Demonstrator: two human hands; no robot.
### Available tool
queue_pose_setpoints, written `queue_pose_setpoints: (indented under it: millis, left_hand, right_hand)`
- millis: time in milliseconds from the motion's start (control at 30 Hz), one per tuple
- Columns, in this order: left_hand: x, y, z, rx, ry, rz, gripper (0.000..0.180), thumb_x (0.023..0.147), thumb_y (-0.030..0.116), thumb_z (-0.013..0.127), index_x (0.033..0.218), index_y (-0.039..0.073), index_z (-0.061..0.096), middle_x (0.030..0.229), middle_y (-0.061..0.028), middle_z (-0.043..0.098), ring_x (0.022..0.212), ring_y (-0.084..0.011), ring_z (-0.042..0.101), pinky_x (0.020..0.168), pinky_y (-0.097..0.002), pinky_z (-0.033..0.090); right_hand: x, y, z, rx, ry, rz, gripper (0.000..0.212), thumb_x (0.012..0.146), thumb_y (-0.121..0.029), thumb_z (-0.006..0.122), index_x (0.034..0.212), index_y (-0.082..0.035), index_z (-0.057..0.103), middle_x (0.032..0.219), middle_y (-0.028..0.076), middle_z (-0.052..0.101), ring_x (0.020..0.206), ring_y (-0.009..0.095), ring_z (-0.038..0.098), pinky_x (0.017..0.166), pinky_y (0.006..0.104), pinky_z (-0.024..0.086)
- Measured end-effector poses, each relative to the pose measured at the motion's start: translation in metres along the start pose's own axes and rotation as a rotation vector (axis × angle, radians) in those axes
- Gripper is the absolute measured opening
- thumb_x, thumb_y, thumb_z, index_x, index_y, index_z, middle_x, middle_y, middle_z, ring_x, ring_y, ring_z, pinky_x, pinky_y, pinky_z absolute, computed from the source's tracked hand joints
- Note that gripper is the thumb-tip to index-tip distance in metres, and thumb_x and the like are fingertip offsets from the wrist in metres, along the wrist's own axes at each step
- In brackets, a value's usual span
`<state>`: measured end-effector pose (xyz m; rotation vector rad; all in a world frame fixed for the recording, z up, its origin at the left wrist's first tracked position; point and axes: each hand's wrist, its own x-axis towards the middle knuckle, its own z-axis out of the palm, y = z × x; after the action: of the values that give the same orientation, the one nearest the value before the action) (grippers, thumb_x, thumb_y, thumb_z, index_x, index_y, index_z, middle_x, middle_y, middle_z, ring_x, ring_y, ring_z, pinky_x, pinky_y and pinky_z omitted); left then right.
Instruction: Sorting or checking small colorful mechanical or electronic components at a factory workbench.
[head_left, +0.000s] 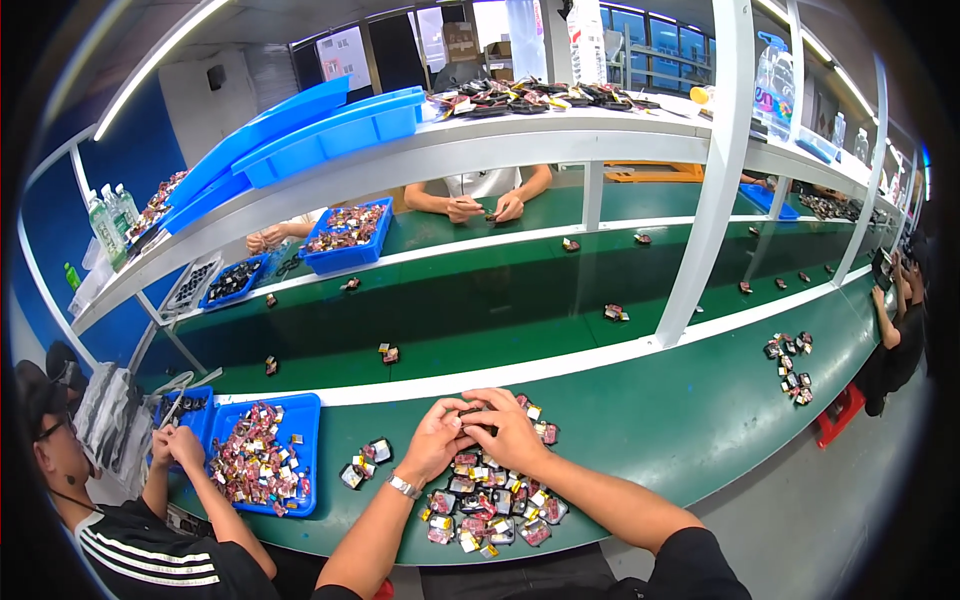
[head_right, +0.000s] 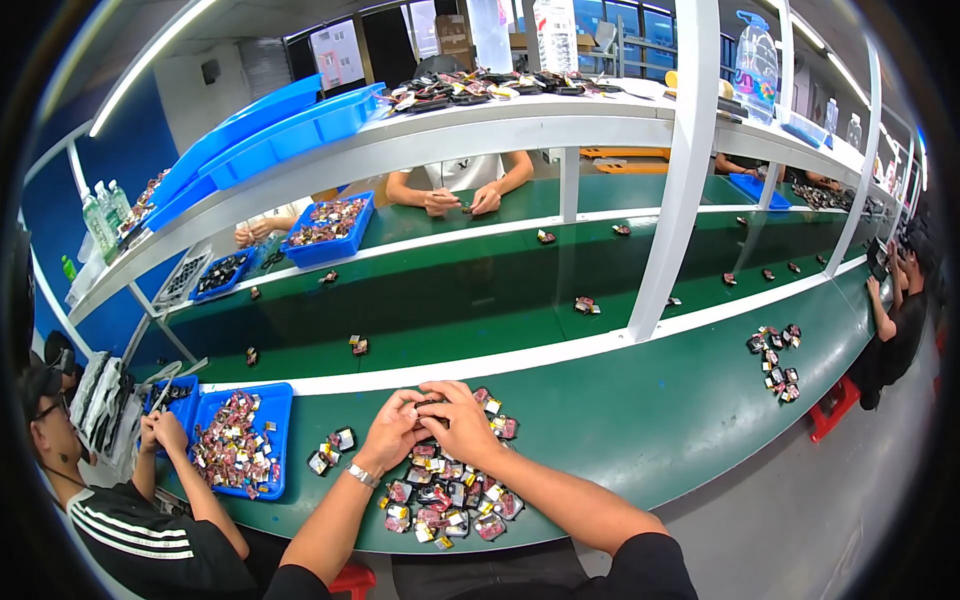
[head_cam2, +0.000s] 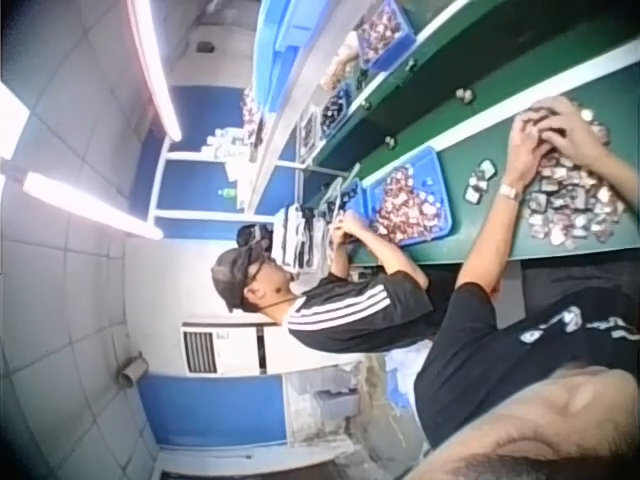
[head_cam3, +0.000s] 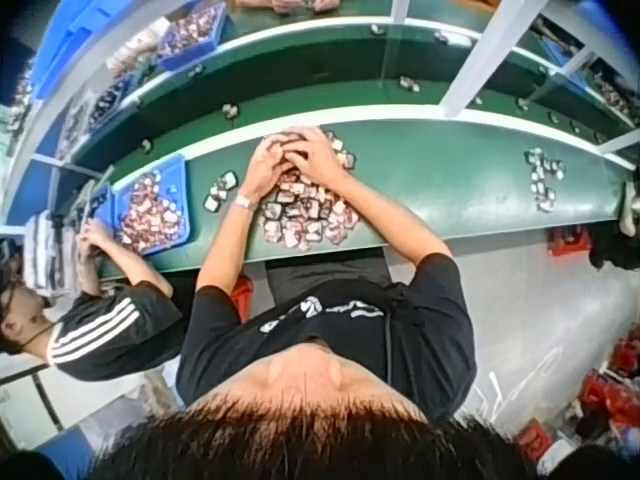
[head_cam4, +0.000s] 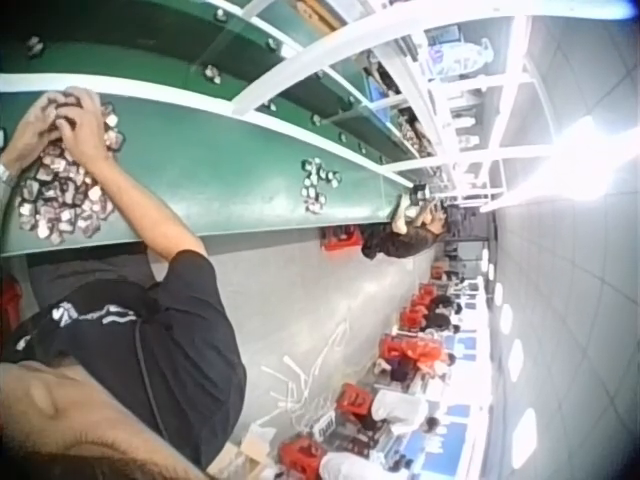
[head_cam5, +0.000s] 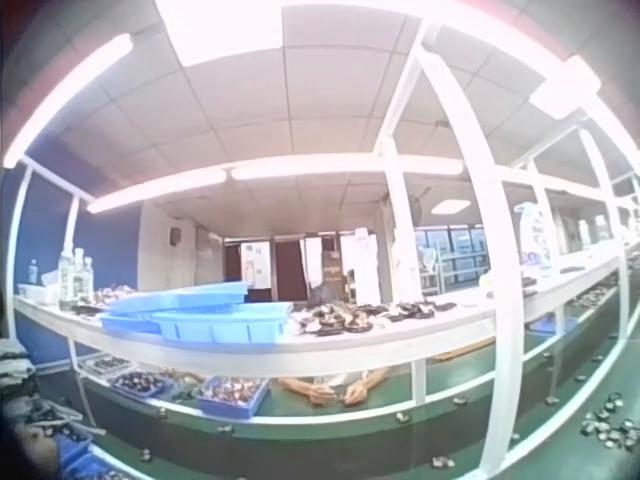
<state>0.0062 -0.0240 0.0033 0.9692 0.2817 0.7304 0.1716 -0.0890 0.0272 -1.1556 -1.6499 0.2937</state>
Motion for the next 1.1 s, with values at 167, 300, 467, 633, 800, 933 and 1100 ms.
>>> queue_pose_setpoints:
  millis: [167, 300, 467, 633, 800, 933, 1100]
  left_hand:
    - [0.0, 0.005, 0.004, -0.018, -0.008, 0.021, 0.02, 0.098, 0.011, 0.052, 0.117, 0.006, 0.048, 0.129, -0.0136, 0.055, 0.114, -0.0229, 0.057, 0.099, -0.0452, 0.048]
    - [0.002, 0.003, 0.002, -0.031, -0.005, 0.024, 0.021, 0.097, 0.011, 0.053, 0.117, 0.007, 0.048, 0.136, -0.014, 0.051, 0.116, -0.024, 0.056, 0.099, -0.0463, 0.048]
    - [0.001, -0.001, 0.006, -0.053, 0.013, 0.044, 0.025, 0.096, 0.013, 0.057, 0.118, 0.009, 0.047, 0.144, -0.015, 0.043, 0.12, -0.0257, 0.054, 0.1, -0.0461, 0.047]
    - [0.001, 0.001, 0.005, -0.013, 0.022, 0.068, 0.028, 0.096, 0.014, 0.058, 0.121, 0.008, 0.046, 0.145, -0.0161, 0.042, 0.121, -0.0252, 0.053, 0.1, -0.0438, 0.047]
    - [0.001, 0.004, 0.01, 0.004, 0.051, 0.025, 0.023, 0.1, 0.009, 0.045, 0.123, 0.006, 0.043, 0.136, -0.0135, 0.049, 0.117, -0.0226, 0.055, 0.1, -0.0447, 0.047]
    - [0.002, 0.005, 0.009, -0.007, 0.051, 0.018, 0.023, 0.1, 0.009, 0.044, 0.124, 0.006, 0.042, 0.125, -0.011, 0.055, 0.115, -0.0225, 0.056, 0.099, -0.0445, 0.048]
    - [0.0, 0.004, 0.003, -0.014, 0.056, 0.021, 0.024, 0.1, 0.01, 0.045, 0.124, 0.007, 0.042, 0.125, -0.0108, 0.055, 0.112, -0.0217, 0.057, 0.098, -0.0431, 0.049]
  right_hand:
    - [0.0, -0.007, -0.007, -0.084, 0.04, -0.057, 0.016, 0.075, -0.007, 0.071, 0.09, -0.006, 0.071, 0.122, 0.011, 0.06, 0.117, 0.032, 0.052, 0.098, 0.0409, 0.044]
    - [0.001, -0.005, -0.004, -0.036, 0.066, -0.041, 0.015, 0.075, -0.006, 0.07, 0.09, -0.006, 0.071, 0.121, 0.011, 0.06, 0.117, 0.032, 0.052, 0.098, 0.0411, 0.044]
    - [0.002, -0.003, 0.002, 0.04, 0.087, 0.018, 0.018, 0.074, -0.005, 0.07, 0.091, -0.008, 0.074, 0.125, 0.01, 0.061, 0.121, 0.031, 0.05, 0.101, 0.0403, 0.041]
    - [0.007, -0.008, -0.01, -0.022, 0.026, -0.034, 0.019, 0.076, -0.005, 0.068, 0.094, -0.007, 0.072, 0.132, 0.013, 0.055, 0.124, 0.033, 0.048, 0.104, 0.0413, 0.04]
    - [0.008, -0.005, -0.011, -0.089, 0.11, -0.135, 0.017, 0.075, -0.002, 0.069, 0.092, -0.005, 0.069, 0.117, 0.011, 0.06, 0.113, 0.031, 0.055, 0.092, 0.0389, 0.047]
    - [0.009, -0.004, -0.01, -0.136, 0.068, -0.194, 0.017, 0.072, 0.002, 0.068, 0.087, -0.004, 0.065, 0.103, 0.009, 0.061, 0.098, 0.028, 0.06, 0.077, 0.0355, 0.052]
    - [0.009, -0.009, -0.008, -0.202, 0.039, -0.234, 0.018, 0.073, -0.002, 0.069, 0.09, -0.003, 0.063, 0.101, 0.011, 0.061, 0.096, 0.029, 0.06, 0.08, 0.0358, 0.052]
